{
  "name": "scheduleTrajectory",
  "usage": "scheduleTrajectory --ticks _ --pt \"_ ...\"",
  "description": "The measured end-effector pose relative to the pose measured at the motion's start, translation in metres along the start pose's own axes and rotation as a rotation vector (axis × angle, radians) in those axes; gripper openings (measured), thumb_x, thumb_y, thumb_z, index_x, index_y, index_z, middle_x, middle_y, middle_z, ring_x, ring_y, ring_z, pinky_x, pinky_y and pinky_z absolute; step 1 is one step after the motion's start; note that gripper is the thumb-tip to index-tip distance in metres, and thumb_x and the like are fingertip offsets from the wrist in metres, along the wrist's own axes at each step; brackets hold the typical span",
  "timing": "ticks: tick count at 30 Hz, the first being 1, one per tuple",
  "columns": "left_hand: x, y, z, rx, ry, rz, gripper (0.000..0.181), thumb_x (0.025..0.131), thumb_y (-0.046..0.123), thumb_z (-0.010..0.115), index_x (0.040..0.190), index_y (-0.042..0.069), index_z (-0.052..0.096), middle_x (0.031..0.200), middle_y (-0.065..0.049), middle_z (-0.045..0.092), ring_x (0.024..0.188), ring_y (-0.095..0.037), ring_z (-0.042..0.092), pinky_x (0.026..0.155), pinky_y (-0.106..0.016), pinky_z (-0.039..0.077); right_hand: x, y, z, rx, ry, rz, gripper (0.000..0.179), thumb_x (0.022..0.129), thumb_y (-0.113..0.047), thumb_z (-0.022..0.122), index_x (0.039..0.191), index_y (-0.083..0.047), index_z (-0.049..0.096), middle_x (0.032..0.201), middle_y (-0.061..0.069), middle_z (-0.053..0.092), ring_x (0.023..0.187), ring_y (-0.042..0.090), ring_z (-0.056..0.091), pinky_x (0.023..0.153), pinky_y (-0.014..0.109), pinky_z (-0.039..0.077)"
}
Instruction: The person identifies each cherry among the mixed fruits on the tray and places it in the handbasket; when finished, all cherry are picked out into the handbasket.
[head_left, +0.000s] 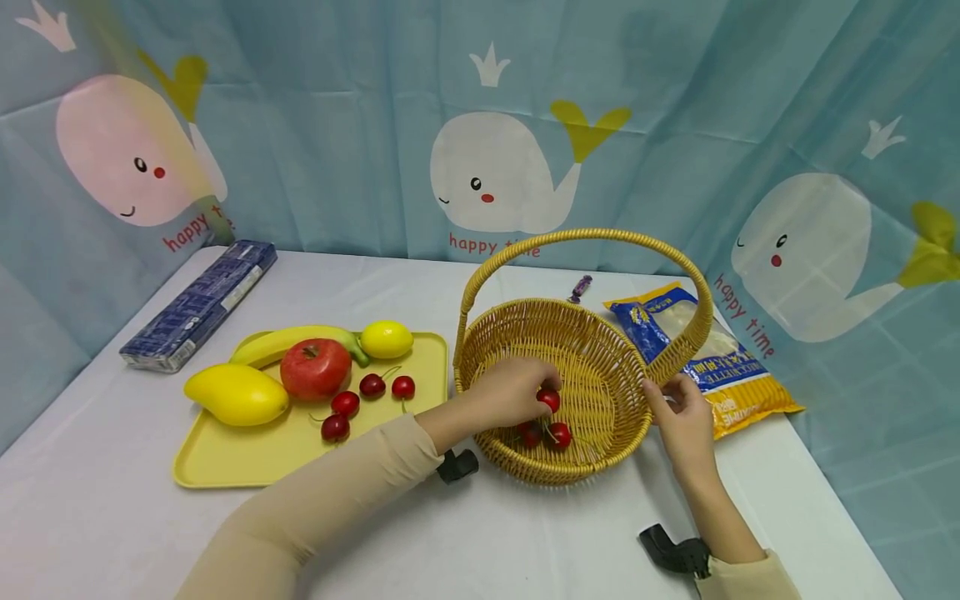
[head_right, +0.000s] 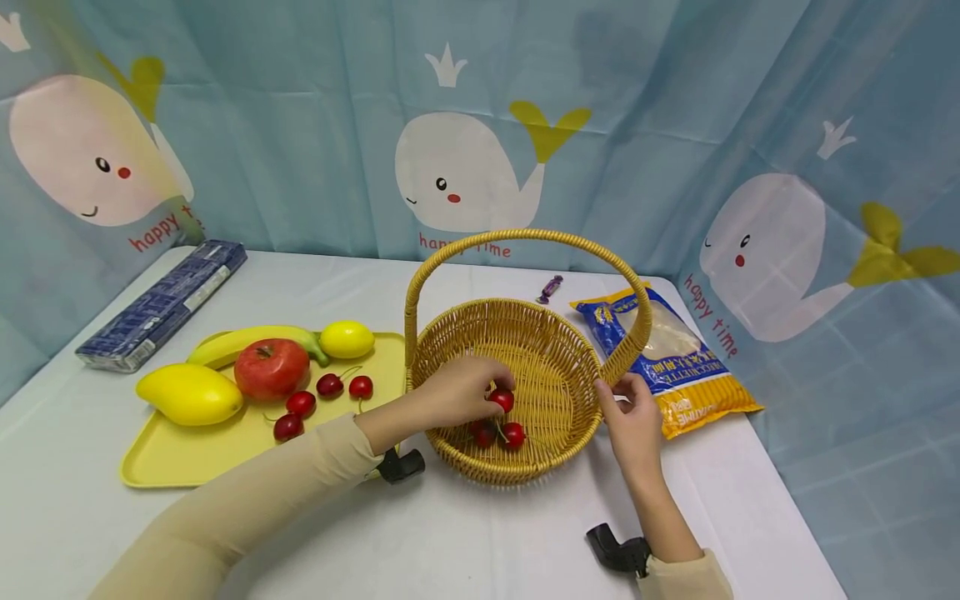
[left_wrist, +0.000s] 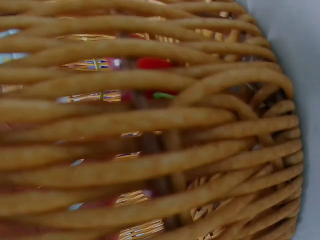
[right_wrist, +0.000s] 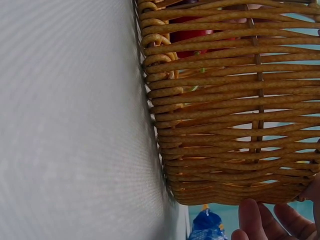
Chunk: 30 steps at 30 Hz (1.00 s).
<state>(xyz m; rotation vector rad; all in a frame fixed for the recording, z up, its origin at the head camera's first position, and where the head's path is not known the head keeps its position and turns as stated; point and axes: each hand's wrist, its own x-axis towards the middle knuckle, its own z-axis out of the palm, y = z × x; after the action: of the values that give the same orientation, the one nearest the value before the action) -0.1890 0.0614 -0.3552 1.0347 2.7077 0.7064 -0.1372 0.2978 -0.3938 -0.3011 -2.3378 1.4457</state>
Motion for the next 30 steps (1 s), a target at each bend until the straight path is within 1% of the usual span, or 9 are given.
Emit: scheduleTrajectory --ticks 2,5,10,19,22,25,30 --pt "0.002 0.0 0.001 0.046 -0.011 -0.003 0.029 0.082 0.021 0.07 0.11 0.014 0.065 0.102 0.004 0.064 0.091 -0.009 0.058 0.076 -0.022 0.047 0.0 0.0 0.0 0.0 -0.001 -0.003 0.032 0.09 -0.029 0.059 0.106 -0.001 0.054 0.089 -0.004 0.054 0.071 0.003 0.057 0.057 0.017 0.049" --pt "0.004 -0.001 0.004 0.086 -0.028 -0.006 0.028 0.081 0.022 0.071 0.108 0.015 0.066 0.099 0.004 0.064 0.087 -0.009 0.058 0.072 -0.023 0.047 0.001 -0.001 0.001 0.002 0.0 -0.01 0.031 0.09 -0.028 0.059 0.105 -0.001 0.054 0.088 -0.005 0.054 0.07 0.003 0.057 0.057 0.017 0.049" --pt "0.006 -0.003 0.006 0.109 -0.051 -0.014 0.025 0.08 0.022 0.072 0.103 0.016 0.066 0.093 0.006 0.064 0.082 -0.008 0.058 0.069 -0.023 0.046 0.001 0.0 0.002 0.009 -0.002 -0.016 0.031 0.09 -0.027 0.059 0.106 -0.001 0.054 0.087 -0.005 0.054 0.069 0.003 0.057 0.056 0.017 0.049" --pt "0.009 -0.002 0.008 0.167 -0.112 -0.019 0.027 0.08 0.023 0.071 0.106 0.017 0.066 0.097 0.005 0.065 0.082 -0.009 0.058 0.067 -0.023 0.046 0.0 -0.001 0.001 0.018 0.0 -0.011 0.031 0.09 -0.027 0.059 0.105 -0.001 0.054 0.087 -0.006 0.055 0.07 0.003 0.057 0.057 0.017 0.048" --pt "0.007 -0.001 0.005 0.16 -0.107 -0.017 0.028 0.081 0.023 0.071 0.108 0.017 0.066 0.1 0.004 0.065 0.084 -0.009 0.059 0.068 -0.023 0.046 0.0 -0.001 0.001 0.015 0.002 -0.014 0.03 0.09 -0.027 0.059 0.105 -0.001 0.054 0.087 -0.006 0.054 0.07 0.003 0.057 0.057 0.017 0.048" --pt "0.003 0.003 0.0 0.153 -0.098 -0.011 0.029 0.082 0.022 0.07 0.11 0.016 0.065 0.105 0.003 0.065 0.089 -0.01 0.06 0.072 -0.024 0.047 0.0 0.0 0.0 0.015 0.005 -0.014 0.028 0.09 -0.026 0.06 0.103 -0.002 0.054 0.086 -0.006 0.055 0.069 0.003 0.057 0.056 0.018 0.048" --pt "-0.007 0.013 -0.013 0.141 -0.064 0.035 0.028 0.083 0.02 0.068 0.111 0.017 0.065 0.107 0.004 0.065 0.095 -0.011 0.06 0.077 -0.026 0.048 0.0 0.002 0.0 0.015 0.007 -0.009 0.027 0.09 -0.026 0.06 0.103 -0.002 0.054 0.087 -0.006 0.055 0.071 0.003 0.057 0.057 0.018 0.048"
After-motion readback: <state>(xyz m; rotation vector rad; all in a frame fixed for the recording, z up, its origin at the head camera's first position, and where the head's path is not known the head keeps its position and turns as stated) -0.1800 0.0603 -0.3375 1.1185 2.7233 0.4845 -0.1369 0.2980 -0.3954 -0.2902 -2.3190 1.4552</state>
